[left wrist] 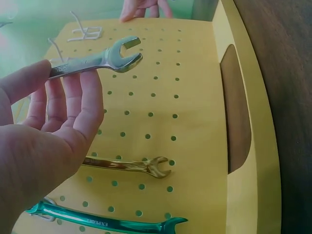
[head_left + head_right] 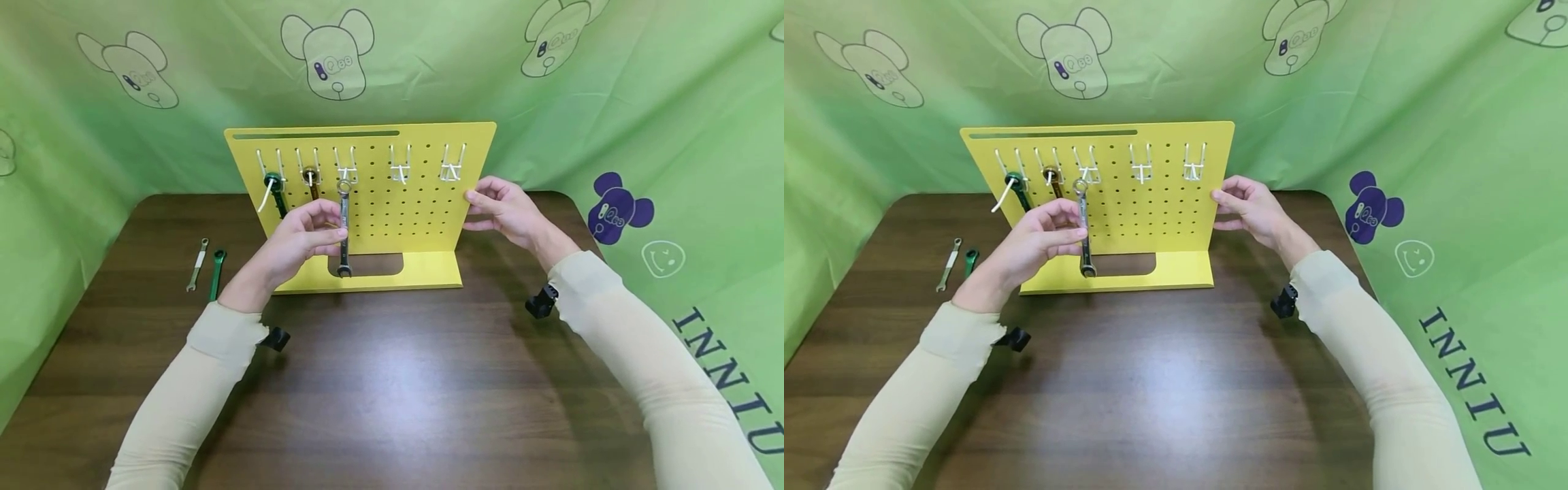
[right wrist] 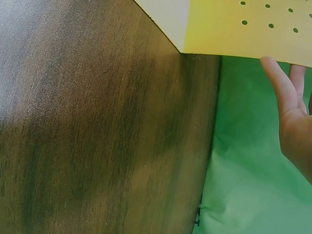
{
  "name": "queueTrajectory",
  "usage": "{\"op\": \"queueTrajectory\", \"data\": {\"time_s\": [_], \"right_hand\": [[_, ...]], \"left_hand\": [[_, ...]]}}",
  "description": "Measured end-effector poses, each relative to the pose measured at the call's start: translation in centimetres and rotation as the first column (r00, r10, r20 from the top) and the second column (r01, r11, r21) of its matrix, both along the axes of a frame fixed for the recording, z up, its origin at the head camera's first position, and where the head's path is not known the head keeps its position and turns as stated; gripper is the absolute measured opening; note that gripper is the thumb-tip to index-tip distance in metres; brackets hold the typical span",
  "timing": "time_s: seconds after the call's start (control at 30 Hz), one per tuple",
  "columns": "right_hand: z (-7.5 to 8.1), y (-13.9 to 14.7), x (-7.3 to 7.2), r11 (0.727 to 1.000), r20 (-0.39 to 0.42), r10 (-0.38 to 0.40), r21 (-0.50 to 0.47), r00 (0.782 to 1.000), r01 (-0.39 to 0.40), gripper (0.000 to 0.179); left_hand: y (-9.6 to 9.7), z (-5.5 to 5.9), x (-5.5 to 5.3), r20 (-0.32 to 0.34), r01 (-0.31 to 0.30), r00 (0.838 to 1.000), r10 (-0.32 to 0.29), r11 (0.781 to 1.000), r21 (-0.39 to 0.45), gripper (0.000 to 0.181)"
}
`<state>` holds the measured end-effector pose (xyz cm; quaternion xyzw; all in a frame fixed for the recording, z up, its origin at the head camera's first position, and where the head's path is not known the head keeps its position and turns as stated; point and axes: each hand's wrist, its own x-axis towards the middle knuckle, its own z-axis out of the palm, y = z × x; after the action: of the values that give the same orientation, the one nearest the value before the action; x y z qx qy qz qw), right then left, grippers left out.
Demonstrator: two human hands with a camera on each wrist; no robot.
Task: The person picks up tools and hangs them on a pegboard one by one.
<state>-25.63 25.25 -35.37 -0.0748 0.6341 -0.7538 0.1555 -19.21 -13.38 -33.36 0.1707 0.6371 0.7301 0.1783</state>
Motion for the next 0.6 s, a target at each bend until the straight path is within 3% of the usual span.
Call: {"op": "queueTrajectory", "data": {"time_s": [0.37,0.6], "right_hand": [[0.0,-0.1,0.0,1.000,-0.005,0.004,-0.018,1.000,-0.005,0.013],[-0.1,0.0,0.0,1.000,-0.008,0.006,-0.017,1.000,-0.006,0.011]], "left_hand": [[1.1,-1.3,0.0,0.013,-0.116,0.993,0.116,0.993,-0.033,0.025],[1.2,-2.1,0.0,0.001,-0.089,0.996,0.089,0.993,-0.072,0.038]]}}
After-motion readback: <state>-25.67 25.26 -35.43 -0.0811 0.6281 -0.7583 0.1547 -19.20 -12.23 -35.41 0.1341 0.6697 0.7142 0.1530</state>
